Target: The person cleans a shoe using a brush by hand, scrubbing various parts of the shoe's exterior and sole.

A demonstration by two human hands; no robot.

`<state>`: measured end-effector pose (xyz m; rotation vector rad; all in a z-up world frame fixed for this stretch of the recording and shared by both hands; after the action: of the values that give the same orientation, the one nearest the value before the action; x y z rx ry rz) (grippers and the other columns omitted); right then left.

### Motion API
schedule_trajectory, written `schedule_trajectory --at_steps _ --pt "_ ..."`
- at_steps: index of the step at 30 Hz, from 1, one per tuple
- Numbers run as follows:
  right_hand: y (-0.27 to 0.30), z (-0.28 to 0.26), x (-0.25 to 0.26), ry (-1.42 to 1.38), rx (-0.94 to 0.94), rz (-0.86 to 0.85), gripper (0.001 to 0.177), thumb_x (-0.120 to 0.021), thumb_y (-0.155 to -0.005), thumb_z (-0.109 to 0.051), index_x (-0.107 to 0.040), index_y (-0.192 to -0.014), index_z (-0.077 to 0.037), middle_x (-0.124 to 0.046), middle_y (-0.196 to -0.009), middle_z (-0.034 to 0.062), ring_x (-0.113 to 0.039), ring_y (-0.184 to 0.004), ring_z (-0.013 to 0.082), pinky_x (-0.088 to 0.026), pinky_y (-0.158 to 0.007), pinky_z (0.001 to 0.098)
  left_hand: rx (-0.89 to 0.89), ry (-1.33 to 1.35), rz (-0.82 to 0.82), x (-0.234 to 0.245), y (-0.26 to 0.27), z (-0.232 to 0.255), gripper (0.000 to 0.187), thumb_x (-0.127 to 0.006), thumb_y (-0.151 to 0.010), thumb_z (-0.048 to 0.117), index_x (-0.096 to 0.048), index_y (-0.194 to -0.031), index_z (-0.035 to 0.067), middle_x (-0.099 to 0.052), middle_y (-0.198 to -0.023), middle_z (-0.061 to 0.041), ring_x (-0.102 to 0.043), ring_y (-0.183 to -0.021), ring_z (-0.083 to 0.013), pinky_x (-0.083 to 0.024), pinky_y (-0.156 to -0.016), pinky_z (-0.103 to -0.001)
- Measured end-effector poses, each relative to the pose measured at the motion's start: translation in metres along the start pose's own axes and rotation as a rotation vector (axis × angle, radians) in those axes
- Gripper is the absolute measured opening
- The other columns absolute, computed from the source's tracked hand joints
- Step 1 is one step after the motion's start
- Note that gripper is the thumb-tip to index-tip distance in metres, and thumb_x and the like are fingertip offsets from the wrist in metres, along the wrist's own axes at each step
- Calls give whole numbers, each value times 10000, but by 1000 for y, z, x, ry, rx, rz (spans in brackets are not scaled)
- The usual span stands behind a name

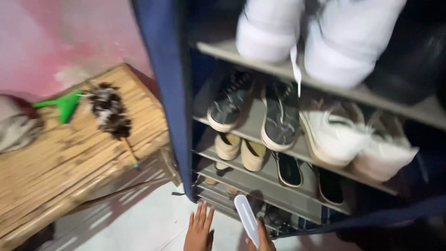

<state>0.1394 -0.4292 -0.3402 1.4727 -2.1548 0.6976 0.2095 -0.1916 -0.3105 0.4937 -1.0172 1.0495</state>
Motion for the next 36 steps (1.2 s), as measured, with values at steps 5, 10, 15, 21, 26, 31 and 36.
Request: schedule_trajectory --at_steps 5,10,15,21,26,31,36 --pt "-9 -126 21 -7 129 -103 853 -749 -728 -37 -392 -1498 -116 -619 -1337 260 -636 -1223 395 -508 -1011 411 384 -53 -216 45 69 -45 982 -735 -789 191 -194 -1606 129 -81 -1685 -203 -77 -1560 -403 -216 -1150 -607" --pt "-21 -231 10 -20 181 -260 824 -733 -754 -61 -385 -1498 -118 -602 -1360 254 -601 -1247 413 -496 -1012 427 558 -85 -99 148 126 -62 988 -727 -790 181 -175 -1606 113 -85 -1681 -220 -79 -1556 -420 -232 -1138 -607" --pt "3 -313 -23 -31 232 -442 795 -717 -780 -86 -378 -1498 -120 -584 -1383 248 -567 -1272 431 -485 -1013 442 635 -85 251 240 204 -58 986 -720 -792 160 -169 -1607 109 -101 -1681 -227 -94 -1541 -426 -239 -1140 -604" --pt "44 -433 -92 -31 408 -505 795 -747 -814 -72 -340 -1497 -65 -473 -1446 296 -478 -1311 471 -446 -1021 472 775 -72 386 335 281 -99 973 -734 -789 138 -204 -1605 137 -114 -1689 -221 -118 -1518 -420 -220 -1171 -584" --pt "93 -528 -174 -139 473 -625 756 -735 -796 -39 -379 -1461 -71 -541 -1428 246 -517 -1307 444 -461 -1021 457 925 -113 444 407 370 -165 960 -741 -785 139 -225 -1594 138 -119 -1683 -225 -151 -1503 -425 -246 -1162 -569" --pt "143 -591 -254 -117 441 -727 726 -708 -829 -56 -373 -1473 -82 -555 -1428 213 -573 -1254 434 -508 -965 457 984 -150 526 452 448 -204 941 -731 -791 128 -237 -1591 108 -144 -1668 -247 -176 -1489 -440 -257 -1144 -587" --pt "178 -639 -305 -108 523 -735 738 -698 -830 -49 -356 -1483 -78 -463 -1495 244 -554 -1237 471 -512 -953 477 1054 -151 560 469 488 -240 943 -729 -784 123 -236 -1588 104 -143 -1637 -251 -179 -1489 -449 -263 -1143 -582"
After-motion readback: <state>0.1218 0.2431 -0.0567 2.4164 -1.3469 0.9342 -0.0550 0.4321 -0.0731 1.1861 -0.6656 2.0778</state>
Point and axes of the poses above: each hand's wrist, its own y-axis away from the middle knuckle, its own x-axis out of the back of the hand, z = x × y, the point moved 10 cm from there along -y, towards the middle knuckle
